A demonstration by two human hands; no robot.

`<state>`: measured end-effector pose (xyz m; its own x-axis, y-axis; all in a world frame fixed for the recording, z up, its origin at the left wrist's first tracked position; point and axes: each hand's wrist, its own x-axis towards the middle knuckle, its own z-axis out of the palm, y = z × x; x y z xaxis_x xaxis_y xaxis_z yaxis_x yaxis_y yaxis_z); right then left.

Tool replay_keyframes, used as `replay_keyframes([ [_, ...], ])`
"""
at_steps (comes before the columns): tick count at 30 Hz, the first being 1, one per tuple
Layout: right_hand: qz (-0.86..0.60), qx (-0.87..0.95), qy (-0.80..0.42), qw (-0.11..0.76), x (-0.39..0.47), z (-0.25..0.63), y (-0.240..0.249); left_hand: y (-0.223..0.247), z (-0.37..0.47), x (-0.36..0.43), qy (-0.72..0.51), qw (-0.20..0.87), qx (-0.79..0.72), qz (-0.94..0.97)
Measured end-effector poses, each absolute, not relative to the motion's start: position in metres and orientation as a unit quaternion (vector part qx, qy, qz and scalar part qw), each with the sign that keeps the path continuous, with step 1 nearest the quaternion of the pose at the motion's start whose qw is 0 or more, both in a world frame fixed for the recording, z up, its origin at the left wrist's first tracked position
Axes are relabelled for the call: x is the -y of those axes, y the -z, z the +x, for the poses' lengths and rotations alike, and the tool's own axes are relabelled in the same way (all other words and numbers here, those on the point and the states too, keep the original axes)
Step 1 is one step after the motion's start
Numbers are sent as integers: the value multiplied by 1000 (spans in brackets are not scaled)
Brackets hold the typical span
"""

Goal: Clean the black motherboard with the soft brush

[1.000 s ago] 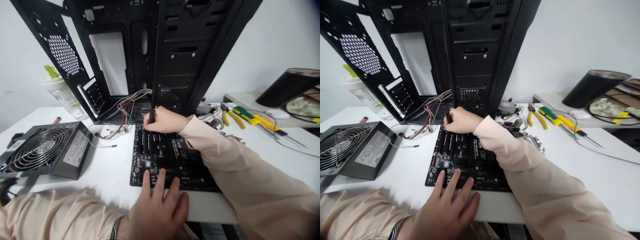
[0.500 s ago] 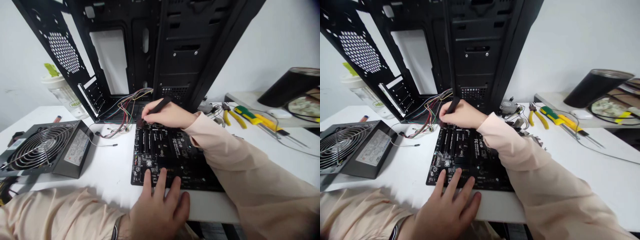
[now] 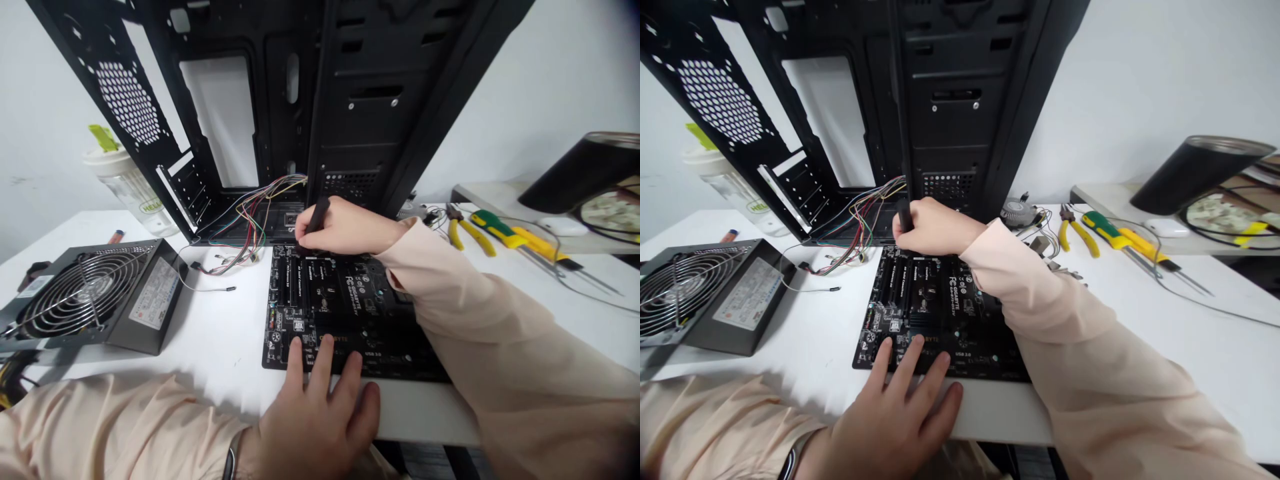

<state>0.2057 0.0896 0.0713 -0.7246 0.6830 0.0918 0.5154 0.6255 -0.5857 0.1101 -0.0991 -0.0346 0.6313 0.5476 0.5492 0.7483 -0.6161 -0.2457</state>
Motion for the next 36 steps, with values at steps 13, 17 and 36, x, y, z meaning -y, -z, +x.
replay_keyframes([
  [13,-321,887,-306,126,-88,206,-73,33,109,99,208,234,375,-872],
  [17,-302,922,-222,99,-86,202,-65,34,110,99,219,236,375,-869],
  [36,-242,957,-149,51,-80,196,-63,38,107,102,190,222,374,-880],
])
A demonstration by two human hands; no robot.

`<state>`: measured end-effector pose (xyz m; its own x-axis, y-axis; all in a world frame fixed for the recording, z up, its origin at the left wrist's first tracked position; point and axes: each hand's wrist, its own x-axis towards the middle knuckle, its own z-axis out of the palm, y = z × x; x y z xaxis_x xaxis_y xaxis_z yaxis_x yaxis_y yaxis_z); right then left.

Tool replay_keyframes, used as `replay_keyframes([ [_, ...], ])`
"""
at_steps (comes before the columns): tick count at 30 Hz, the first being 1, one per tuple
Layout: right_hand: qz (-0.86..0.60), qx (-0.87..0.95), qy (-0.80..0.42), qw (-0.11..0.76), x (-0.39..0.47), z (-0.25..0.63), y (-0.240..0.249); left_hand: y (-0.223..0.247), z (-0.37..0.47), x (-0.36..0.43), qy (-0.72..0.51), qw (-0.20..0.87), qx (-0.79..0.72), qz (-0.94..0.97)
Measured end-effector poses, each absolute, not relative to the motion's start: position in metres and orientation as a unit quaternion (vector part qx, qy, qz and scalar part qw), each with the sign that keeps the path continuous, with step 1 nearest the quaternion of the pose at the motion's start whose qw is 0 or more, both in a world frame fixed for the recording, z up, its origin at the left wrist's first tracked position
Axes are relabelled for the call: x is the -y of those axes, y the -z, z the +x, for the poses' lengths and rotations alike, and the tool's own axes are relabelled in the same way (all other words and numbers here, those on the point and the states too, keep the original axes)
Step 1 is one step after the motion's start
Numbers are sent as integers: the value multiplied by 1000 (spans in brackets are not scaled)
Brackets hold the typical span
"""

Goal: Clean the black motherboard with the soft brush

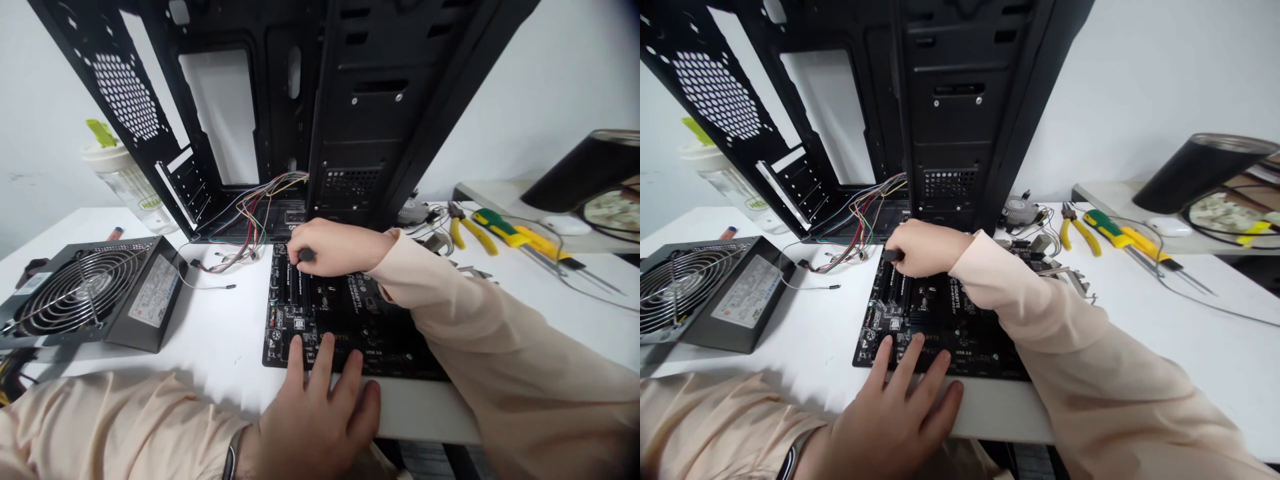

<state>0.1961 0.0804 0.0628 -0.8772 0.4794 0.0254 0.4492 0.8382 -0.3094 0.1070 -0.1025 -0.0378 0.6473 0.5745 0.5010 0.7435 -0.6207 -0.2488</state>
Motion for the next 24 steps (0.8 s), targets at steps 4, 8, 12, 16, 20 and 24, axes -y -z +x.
replay_keyframes([
  [4,-239,922,-304,4,-69,193,-67,38,108,102,189,225,373,-880],
  [8,-176,878,-436,-89,-66,197,-75,37,107,102,186,223,374,-881],
  [12,-201,862,-466,-13,-74,205,-82,36,107,102,193,228,374,-878],
  [16,-313,882,-316,157,-83,206,-76,35,108,102,191,224,374,-880],
  [20,-303,928,-172,130,-83,199,-63,36,108,102,180,217,376,-883],
  [24,-272,935,-222,59,-74,195,-64,38,106,103,173,216,373,-886],
])
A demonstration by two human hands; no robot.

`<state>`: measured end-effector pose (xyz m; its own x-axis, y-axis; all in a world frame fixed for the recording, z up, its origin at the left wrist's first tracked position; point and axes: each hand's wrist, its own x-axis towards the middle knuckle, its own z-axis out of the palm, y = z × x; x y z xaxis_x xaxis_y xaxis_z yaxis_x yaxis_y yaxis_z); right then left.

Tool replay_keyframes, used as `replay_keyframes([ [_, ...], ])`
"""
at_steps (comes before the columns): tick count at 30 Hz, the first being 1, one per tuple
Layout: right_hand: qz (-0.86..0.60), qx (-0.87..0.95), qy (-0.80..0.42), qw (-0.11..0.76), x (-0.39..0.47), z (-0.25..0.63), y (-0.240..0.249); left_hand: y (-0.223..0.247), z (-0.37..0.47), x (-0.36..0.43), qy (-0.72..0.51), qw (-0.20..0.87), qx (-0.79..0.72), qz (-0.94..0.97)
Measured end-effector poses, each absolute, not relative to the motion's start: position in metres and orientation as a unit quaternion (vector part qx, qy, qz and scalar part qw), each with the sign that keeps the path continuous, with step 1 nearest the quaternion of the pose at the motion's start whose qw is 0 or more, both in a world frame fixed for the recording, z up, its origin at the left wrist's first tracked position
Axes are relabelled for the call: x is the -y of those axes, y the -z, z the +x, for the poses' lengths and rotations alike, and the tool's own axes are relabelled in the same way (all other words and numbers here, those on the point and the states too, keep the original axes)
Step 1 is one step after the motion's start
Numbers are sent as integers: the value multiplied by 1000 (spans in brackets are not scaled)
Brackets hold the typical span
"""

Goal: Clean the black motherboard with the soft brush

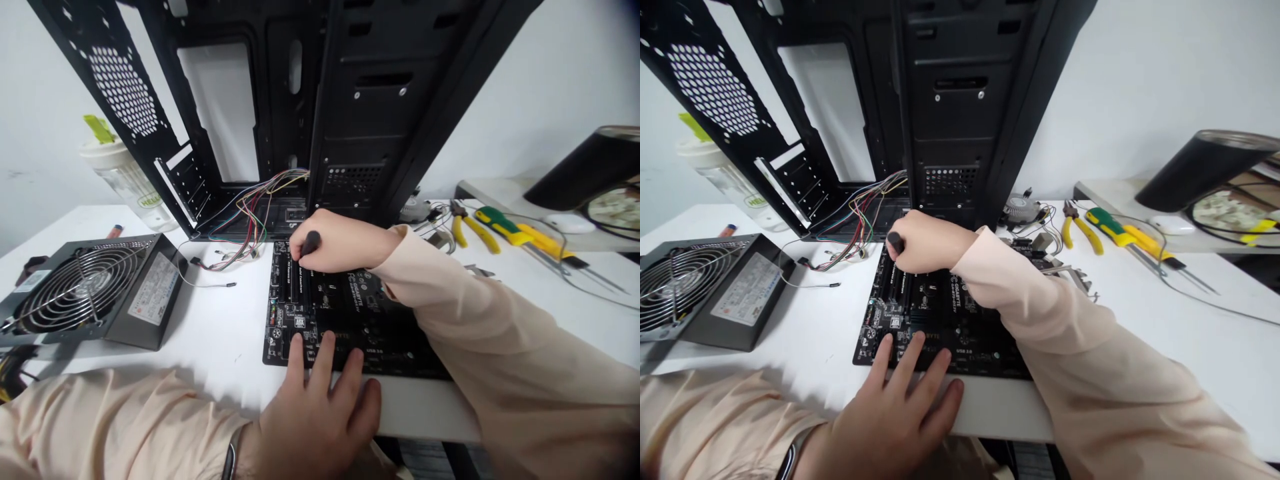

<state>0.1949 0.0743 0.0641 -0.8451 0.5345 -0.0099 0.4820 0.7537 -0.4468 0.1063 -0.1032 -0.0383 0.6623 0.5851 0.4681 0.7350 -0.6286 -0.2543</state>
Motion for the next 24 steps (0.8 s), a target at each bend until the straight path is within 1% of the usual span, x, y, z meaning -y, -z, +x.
replay_keyframes([
  [3,-273,899,-341,10,-67,195,-71,38,107,103,173,217,371,-886],
  [6,-213,874,-434,-58,-66,198,-78,37,108,103,186,220,376,-881],
  [7,-193,868,-455,-58,-67,200,-80,36,108,102,190,221,378,-879],
  [8,-181,865,-466,-38,-68,201,-82,36,108,102,190,221,379,-878],
  [9,-181,867,-465,0,-70,203,-84,35,108,102,190,222,378,-878],
  [10,-190,871,-450,52,-72,204,-84,35,108,102,188,222,376,-880],
  [12,-232,880,-381,164,-75,203,-81,35,108,103,181,218,375,-883],
  [13,-251,887,-329,203,-76,202,-78,36,108,103,178,217,375,-884],
  [14,-265,897,-273,225,-77,200,-73,36,107,103,177,216,375,-884],
  [16,-269,922,-179,212,-78,195,-63,38,107,103,176,216,376,-884],
  [18,-263,938,-145,171,-78,191,-53,38,107,103,176,218,377,-883],
  [20,-265,939,-158,153,-78,189,-47,38,106,103,170,217,375,-885],
  [24,-274,928,-194,158,-76,188,-47,35,106,103,166,215,371,-888],
])
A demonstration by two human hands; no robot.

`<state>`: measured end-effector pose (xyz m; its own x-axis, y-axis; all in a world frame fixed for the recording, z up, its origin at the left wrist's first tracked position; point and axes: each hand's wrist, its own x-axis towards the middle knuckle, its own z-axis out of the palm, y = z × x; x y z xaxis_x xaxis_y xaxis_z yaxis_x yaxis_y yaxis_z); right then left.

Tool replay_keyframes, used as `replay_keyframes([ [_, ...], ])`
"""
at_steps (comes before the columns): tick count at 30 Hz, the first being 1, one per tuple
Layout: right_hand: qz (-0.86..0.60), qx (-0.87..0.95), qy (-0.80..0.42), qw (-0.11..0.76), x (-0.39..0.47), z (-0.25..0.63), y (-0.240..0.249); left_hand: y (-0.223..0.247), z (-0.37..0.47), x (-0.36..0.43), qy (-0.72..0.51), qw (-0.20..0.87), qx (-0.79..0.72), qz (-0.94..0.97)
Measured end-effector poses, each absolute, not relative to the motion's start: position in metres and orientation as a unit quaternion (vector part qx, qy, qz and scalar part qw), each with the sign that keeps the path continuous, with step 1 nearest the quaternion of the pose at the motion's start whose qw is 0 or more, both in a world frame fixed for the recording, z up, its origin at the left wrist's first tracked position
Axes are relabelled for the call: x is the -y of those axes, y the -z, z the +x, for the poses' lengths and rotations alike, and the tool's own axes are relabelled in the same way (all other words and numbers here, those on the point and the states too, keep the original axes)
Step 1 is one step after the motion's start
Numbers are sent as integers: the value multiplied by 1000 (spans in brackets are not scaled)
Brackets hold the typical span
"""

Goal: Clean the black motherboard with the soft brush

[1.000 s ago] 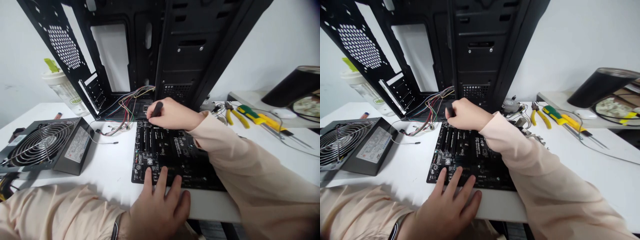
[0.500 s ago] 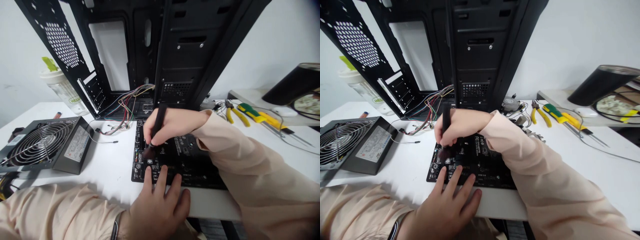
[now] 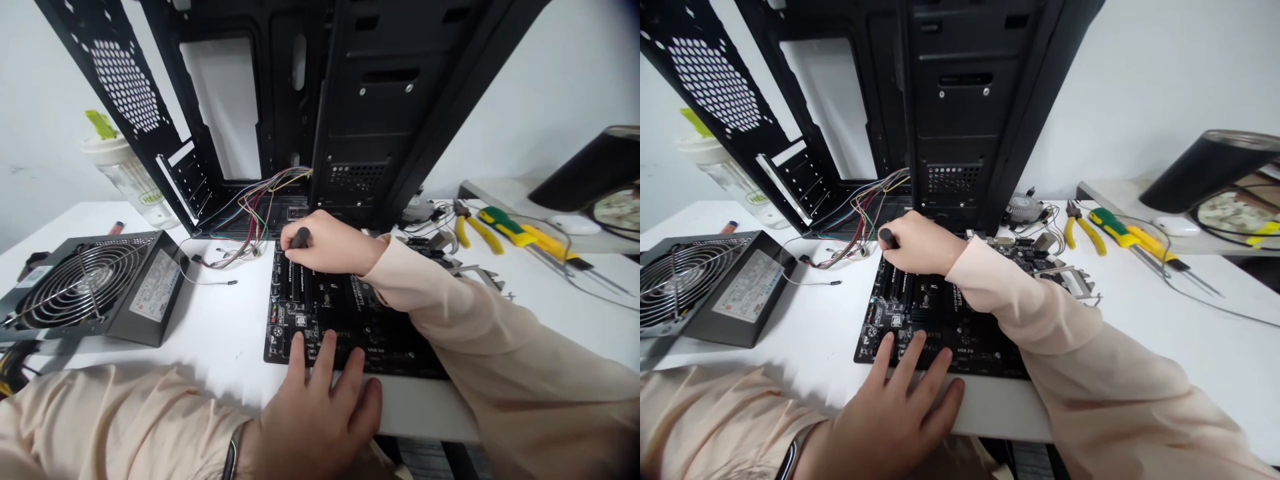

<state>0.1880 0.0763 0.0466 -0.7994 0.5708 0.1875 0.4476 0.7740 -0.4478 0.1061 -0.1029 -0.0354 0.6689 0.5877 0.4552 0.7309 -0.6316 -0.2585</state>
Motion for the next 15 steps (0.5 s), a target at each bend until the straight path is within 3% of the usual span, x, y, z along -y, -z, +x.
replay_keyframes([
  [15,-279,927,-181,175,-76,186,-44,34,108,102,181,213,377,-883],
])
